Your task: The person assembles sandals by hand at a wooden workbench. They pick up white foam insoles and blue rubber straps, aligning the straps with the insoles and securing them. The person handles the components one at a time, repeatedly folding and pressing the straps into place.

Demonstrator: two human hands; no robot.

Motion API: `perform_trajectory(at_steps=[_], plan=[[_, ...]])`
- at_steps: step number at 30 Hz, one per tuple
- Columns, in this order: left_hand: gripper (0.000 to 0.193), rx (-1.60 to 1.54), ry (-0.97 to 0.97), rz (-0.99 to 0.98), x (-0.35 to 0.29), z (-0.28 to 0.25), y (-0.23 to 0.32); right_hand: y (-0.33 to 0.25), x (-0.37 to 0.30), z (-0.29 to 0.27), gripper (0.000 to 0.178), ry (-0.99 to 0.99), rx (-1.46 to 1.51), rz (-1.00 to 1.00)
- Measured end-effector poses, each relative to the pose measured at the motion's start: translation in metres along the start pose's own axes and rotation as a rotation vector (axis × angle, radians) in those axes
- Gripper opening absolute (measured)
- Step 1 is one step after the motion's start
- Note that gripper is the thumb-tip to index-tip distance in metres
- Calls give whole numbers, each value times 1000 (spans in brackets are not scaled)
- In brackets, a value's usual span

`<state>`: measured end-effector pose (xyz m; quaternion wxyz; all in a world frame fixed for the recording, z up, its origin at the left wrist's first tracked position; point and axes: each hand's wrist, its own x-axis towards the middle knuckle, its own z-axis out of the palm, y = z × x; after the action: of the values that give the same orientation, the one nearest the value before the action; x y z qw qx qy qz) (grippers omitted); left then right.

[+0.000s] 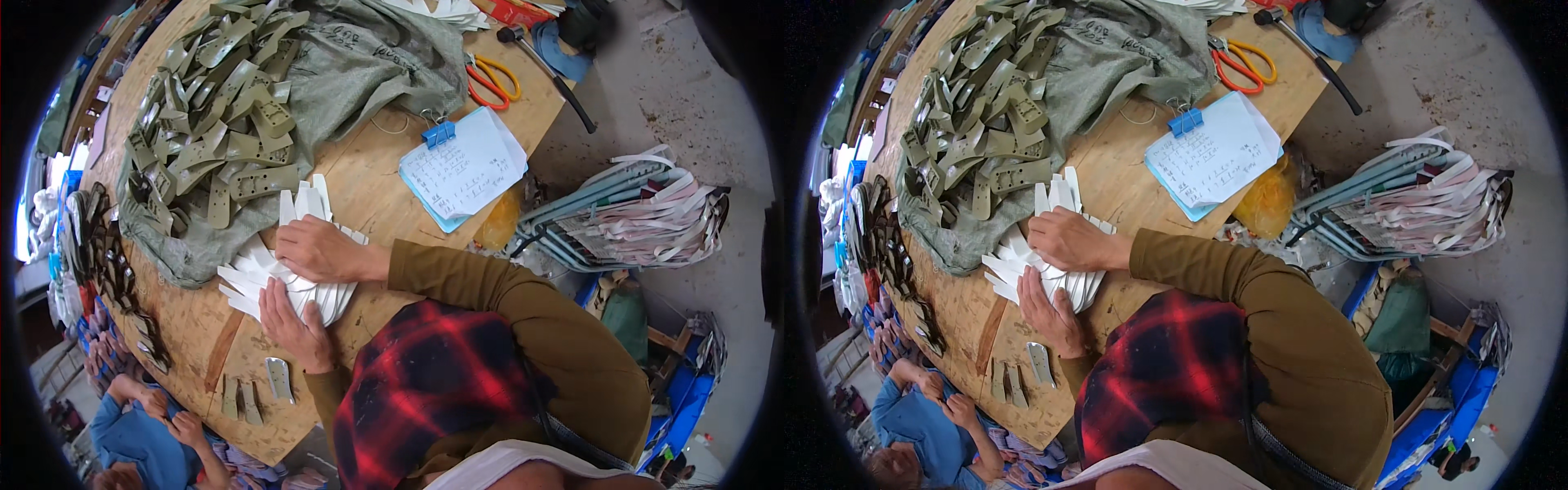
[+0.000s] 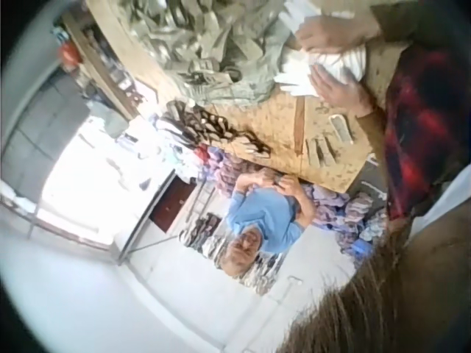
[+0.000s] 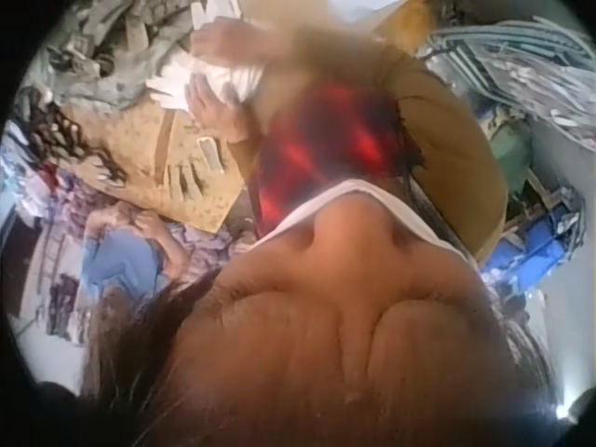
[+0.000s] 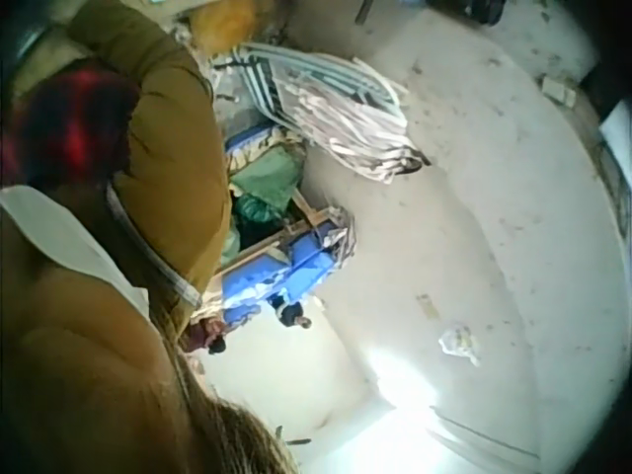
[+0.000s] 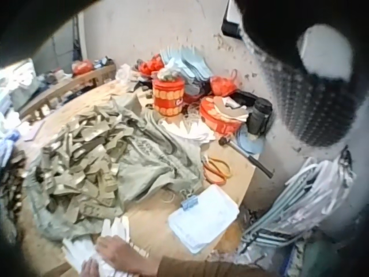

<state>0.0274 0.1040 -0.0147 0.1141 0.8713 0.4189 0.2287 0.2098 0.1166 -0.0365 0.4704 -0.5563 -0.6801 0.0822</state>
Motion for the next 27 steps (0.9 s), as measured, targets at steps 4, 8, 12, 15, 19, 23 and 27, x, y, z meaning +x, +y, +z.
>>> perform_trajectory(at_steps=[4, 8, 12, 15, 19, 23, 27], plan=[[64, 16, -45, 12, -1, -3, -1, 1, -1, 1, 11, 21, 67, 16], [70, 12, -39, 4, 9, -3, 5, 6, 4, -2, 11, 97, 141, 21], [71, 48, -24, 2, 2, -7, 8, -7, 5, -7, 15, 242, 217, 75], [72, 32, -30, -16, 1, -6, 7, -9, 7, -13, 20, 273, 228, 88], [75, 22, -10, -56, -3, -2, 5, -7, 8, -19, 22, 330, 249, 43], [81, 54, -8, -61, -3, -4, 6, -10, 10, -26, 17, 414, 274, 70], [81, 92, -45, -25, 1, -7, 5, -12, 13, -40, 9, 445, 585, 315]])
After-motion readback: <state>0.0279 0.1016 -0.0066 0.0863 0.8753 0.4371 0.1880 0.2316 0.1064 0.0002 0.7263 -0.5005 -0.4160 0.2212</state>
